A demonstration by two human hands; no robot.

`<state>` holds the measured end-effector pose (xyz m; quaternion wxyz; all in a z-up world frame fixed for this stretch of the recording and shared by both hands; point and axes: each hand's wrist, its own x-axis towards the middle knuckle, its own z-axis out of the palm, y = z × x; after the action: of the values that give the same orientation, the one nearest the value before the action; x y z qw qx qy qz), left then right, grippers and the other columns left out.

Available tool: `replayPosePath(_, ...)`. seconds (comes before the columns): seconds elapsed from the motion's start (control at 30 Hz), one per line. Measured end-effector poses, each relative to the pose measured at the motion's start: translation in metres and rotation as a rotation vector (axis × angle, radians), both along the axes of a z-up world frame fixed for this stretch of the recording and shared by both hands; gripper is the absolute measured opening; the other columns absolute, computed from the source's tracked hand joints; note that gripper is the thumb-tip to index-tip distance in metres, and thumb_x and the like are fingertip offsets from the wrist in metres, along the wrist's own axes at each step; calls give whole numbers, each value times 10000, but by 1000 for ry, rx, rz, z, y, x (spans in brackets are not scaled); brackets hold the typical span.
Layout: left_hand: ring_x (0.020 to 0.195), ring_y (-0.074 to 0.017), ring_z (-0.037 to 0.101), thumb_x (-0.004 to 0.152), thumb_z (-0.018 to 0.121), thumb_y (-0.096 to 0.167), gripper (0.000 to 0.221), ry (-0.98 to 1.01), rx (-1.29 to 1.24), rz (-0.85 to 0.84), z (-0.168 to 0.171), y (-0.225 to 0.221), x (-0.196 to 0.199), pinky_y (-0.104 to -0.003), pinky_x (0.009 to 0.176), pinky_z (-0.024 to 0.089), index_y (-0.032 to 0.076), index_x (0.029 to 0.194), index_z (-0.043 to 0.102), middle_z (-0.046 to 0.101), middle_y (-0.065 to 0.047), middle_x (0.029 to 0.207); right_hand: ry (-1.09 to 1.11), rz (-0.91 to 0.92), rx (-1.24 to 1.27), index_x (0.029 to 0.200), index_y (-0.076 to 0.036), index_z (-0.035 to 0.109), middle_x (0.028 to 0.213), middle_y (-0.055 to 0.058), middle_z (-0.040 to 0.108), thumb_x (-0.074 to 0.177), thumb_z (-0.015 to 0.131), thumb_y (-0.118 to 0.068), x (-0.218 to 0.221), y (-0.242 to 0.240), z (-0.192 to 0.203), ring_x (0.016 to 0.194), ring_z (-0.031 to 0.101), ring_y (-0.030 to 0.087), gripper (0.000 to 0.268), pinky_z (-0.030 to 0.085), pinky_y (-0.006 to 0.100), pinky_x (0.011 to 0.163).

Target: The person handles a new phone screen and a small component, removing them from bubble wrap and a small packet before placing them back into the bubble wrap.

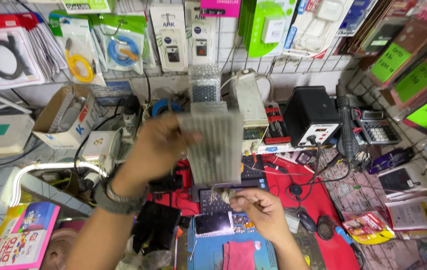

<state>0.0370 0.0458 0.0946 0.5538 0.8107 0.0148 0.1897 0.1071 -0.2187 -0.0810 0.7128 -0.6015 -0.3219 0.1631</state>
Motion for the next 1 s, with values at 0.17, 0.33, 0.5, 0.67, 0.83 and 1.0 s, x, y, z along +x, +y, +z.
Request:
replayPosePath(0.17,654,-103,589,1065,670,15,249,-326,347,154,67,45,59,-189,517,480,105,836,630,650,-1,773,37,-28,50,1034,35,751,908,198,842,929,662,-23,11,-15,-7,809,833,257,150,723,380,745)
replayPosePath(0.33,662,-67,456,1040,710,68,213,-351,241,177,41,99,144,-226,586,380,139,848,652,535,65,728,65,-162,-40,972,52,779,814,194,882,878,718,-56,26,-32,-18,750,852,241,156,705,354,716)
replayPosePath(0.5,664,-66,466,1012,687,91,196,-214,127,205,8,124,184,-241,579,388,141,831,633,544,70,737,-14,-257,18,949,70,805,722,200,876,847,739,-6,45,-38,-24,664,835,219,143,673,317,697)
replayPosePath(0.67,831,-113,585,1016,561,82,148,-135,-363,105,-19,135,200,-292,741,503,191,917,553,605,38,864,62,-211,-46,1008,84,807,789,245,898,850,719,-11,63,-35,-3,728,885,303,204,744,394,718)
replayPosePath(0.83,867,-257,534,987,391,81,233,-332,-434,114,-12,135,221,-356,802,527,20,945,613,548,-116,940,-181,-112,-180,952,-6,799,832,124,882,881,711,-110,105,5,56,754,854,203,154,732,338,717)
replayPosePath(1.0,726,-197,529,961,488,380,280,-520,-934,-680,-28,147,294,-355,716,426,130,1028,595,461,-20,719,-545,-164,-119,895,-18,743,821,174,780,853,773,-33,179,104,133,768,765,275,54,619,424,712)
